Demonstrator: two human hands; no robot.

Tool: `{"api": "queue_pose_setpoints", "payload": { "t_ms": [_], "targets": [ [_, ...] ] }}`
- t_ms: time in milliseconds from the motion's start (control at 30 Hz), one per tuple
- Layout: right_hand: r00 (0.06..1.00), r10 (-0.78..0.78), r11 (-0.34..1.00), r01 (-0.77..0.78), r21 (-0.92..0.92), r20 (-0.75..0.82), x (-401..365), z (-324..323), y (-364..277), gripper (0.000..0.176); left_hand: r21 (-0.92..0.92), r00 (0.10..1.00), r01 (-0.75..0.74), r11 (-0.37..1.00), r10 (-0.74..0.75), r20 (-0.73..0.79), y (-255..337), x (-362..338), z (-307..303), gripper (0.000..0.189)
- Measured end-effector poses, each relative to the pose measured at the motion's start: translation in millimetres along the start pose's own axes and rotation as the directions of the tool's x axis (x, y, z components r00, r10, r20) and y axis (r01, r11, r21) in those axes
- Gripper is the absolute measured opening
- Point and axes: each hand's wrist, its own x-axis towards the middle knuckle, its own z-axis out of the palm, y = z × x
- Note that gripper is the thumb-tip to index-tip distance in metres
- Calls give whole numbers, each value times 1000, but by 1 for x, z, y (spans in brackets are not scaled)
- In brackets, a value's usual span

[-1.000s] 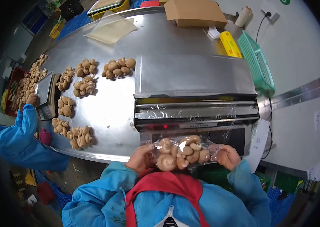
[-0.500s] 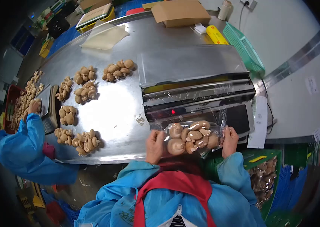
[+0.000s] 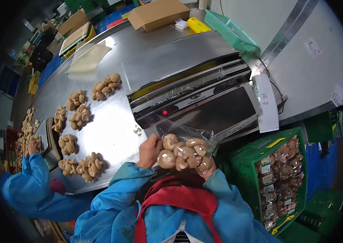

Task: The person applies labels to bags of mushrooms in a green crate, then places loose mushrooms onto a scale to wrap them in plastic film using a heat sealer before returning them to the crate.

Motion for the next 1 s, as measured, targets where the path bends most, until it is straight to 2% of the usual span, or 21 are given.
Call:
{"api": "queue_pose_setpoints", "payload": {
  "t_ms": [67, 100, 133, 200, 233, 267, 300, 367, 433, 467, 500, 533, 567, 600, 633, 667, 700, 833, 867, 933, 1000],
  "targets": [
    [947, 65, 990, -101, 99, 315, 6, -15, 25, 22, -484, 958, 287, 827, -241, 156, -7, -33, 5, 15],
    [976, 116, 972, -74, -221, 183, -19, 52, -8, 23, -761, 901, 417, 496, -337, 273, 9, -46, -4, 15],
    [841, 393, 892, -250, -377, 372, -19, 73, -29, 27, -882, 833, 466, 63, -366, 414, 25, -58, -12, 15],
    [820, 262, 844, 62, -533, 509, -45, 87, -37, 21, -779, 805, 446, -441, -183, 564, 32, -86, -19, 17],
    [819, 367, 592, 160, -790, 441, -50, 106, -31, 22, -832, 850, 526, 173, -141, 508, 39, -101, -34, 25],
    [828, 442, 259, 250, -933, 344, -51, 124, -23, 25, -814, 861, 482, 324, -5, 509, 45, -107, -47, 25],
    [822, 456, 260, 242, -935, 340, -54, 119, -16, 25, -824, 838, 492, 282, 105, 536, 51, -111, -55, 26],
    [865, 457, 482, -43, -875, 209, -61, 76, -9, 23, -798, 766, 581, 161, 225, 603, 55, -111, -66, 27],
    [881, 468, 657, -291, -695, 74, -69, 33, -18, 22, -767, 710, 626, 143, 302, 636, 54, -113, -75, 28],
    [959, 258, 603, -63, -795, 120, -63, 20, -39, 24, -752, 683, 641, 153, 335, 649, 53, -114, -78, 29],
    [982, -38, 495, -142, -857, -184, -62, 56, -62, 25, -738, 656, 653, 167, 363, 662, 52, -115, -81, 30],
    [955, -287, 597, 117, -793, -75, -61, 76, -82, 25, -723, 627, 667, 181, 388, 676, 52, -117, -80, 30],
    [940, -338, 707, 276, -652, 31, -64, 118, -93, 38, -707, 598, 680, 192, 413, 687, 51, -117, -81, 31],
    [944, -150, 601, 323, -731, 295, -65, 140, -92, 45, -684, 562, 700, 205, 433, 705, 51, -117, -81, 31],
    [863, 77, 491, 404, -772, 500, -69, 161, -86, 53, -661, 527, 717, 221, 449, 722, 50, -119, -80, 32],
    [822, 515, 512, -69, -856, 242, -85, 203, -75, 73, -625, 485, 744, 236, 453, 748, 49, -121, -78, 33],
    [655, 621, 226, 376, -899, 430, -79, 189, -56, 84, -584, 441, 772, 250, 451, 776, 45, -120, -76, 33],
    [835, 482, 144, 224, -964, 266, -122, 145, -70, 84, -350, 261, 897, 271, 315, 913, 27, -119, -68, 36],
    [874, 436, 160, 160, -974, 215, -134, 138, -76, 79, -350, 289, 901, 255, 250, 924, 39, -110, -70, 37],
    [926, 347, 184, 89, -979, 149, -151, 124, -80, 76, -760, 783, 560, 329, 89, 616, 98, -115, -84, 52],
    [969, 240, 306, -20, -952, 57, -161, 104, -72, 70, -785, 815, 575, -233, 72, 575, 130, -99, -74, 68]
  ]
}}
